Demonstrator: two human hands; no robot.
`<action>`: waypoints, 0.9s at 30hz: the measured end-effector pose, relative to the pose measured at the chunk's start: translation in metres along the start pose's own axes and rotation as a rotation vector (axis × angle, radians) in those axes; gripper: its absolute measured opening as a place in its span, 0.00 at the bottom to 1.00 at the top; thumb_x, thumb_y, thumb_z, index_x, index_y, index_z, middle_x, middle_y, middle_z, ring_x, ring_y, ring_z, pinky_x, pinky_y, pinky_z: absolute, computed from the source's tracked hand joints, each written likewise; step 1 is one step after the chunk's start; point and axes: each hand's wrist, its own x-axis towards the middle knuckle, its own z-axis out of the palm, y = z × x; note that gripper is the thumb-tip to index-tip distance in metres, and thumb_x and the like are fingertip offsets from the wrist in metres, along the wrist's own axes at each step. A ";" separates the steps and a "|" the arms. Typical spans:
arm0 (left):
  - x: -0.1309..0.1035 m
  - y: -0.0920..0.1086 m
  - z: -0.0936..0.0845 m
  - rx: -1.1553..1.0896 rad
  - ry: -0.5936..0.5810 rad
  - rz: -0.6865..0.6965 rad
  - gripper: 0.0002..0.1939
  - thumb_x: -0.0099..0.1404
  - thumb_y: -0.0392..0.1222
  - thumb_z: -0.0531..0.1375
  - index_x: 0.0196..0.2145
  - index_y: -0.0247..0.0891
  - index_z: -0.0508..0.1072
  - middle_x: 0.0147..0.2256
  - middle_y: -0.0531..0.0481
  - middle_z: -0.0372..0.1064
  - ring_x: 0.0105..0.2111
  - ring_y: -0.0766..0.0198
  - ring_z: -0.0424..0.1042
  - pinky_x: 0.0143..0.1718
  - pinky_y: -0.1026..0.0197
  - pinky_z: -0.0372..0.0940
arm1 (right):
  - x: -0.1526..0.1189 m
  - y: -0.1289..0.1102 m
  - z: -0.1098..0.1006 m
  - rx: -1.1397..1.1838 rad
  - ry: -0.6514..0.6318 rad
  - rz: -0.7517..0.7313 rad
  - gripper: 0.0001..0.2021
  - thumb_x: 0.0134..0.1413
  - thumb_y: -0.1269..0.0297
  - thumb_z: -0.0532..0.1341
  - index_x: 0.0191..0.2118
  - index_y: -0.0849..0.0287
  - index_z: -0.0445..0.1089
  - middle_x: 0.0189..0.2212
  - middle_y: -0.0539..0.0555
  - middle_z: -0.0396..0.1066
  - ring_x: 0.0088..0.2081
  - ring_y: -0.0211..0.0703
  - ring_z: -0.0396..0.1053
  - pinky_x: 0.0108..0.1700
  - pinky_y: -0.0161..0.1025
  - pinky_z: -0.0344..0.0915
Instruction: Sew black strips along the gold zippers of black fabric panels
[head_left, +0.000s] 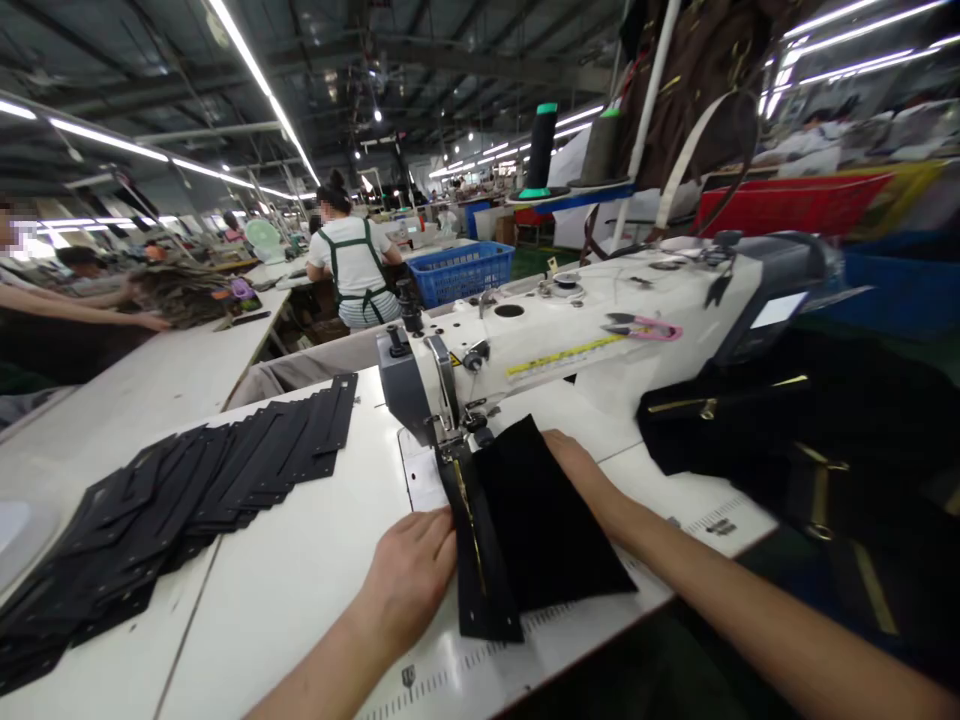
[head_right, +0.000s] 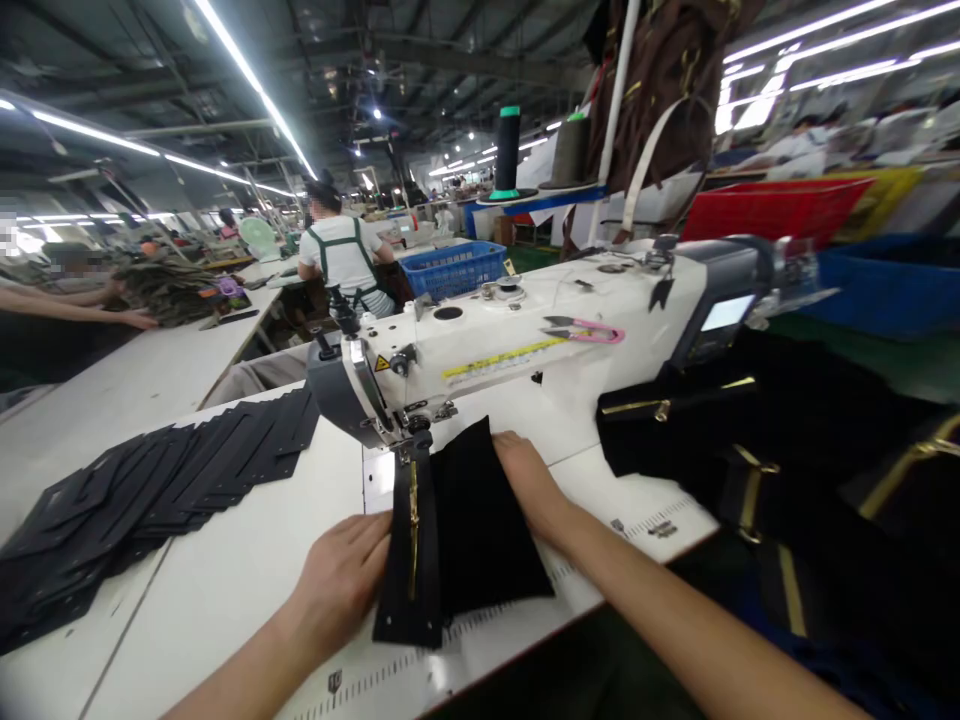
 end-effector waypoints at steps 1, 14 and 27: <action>-0.003 0.003 0.000 -0.027 -0.034 -0.011 0.11 0.62 0.29 0.47 0.35 0.35 0.67 0.33 0.43 0.69 0.34 0.60 0.70 0.37 0.58 0.67 | 0.001 0.010 -0.004 0.053 0.009 0.039 0.11 0.61 0.63 0.51 0.42 0.64 0.66 0.37 0.55 0.68 0.37 0.41 0.68 0.39 0.43 0.66; 0.010 -0.011 0.022 -0.067 -0.193 -0.364 0.12 0.61 0.30 0.49 0.36 0.35 0.70 0.41 0.43 0.69 0.48 0.55 0.64 0.53 0.47 0.53 | 0.010 0.017 -0.012 0.504 0.012 0.323 0.19 0.57 0.56 0.47 0.42 0.61 0.69 0.37 0.55 0.72 0.39 0.45 0.69 0.44 0.41 0.63; 0.019 -0.004 0.018 -0.015 -0.218 -0.443 0.12 0.55 0.33 0.52 0.36 0.37 0.71 0.41 0.44 0.68 0.46 0.52 0.64 0.54 0.43 0.50 | 0.038 0.024 -0.005 0.429 -0.045 0.273 0.07 0.41 0.72 0.53 0.28 0.61 0.68 0.24 0.51 0.69 0.28 0.42 0.67 0.32 0.36 0.63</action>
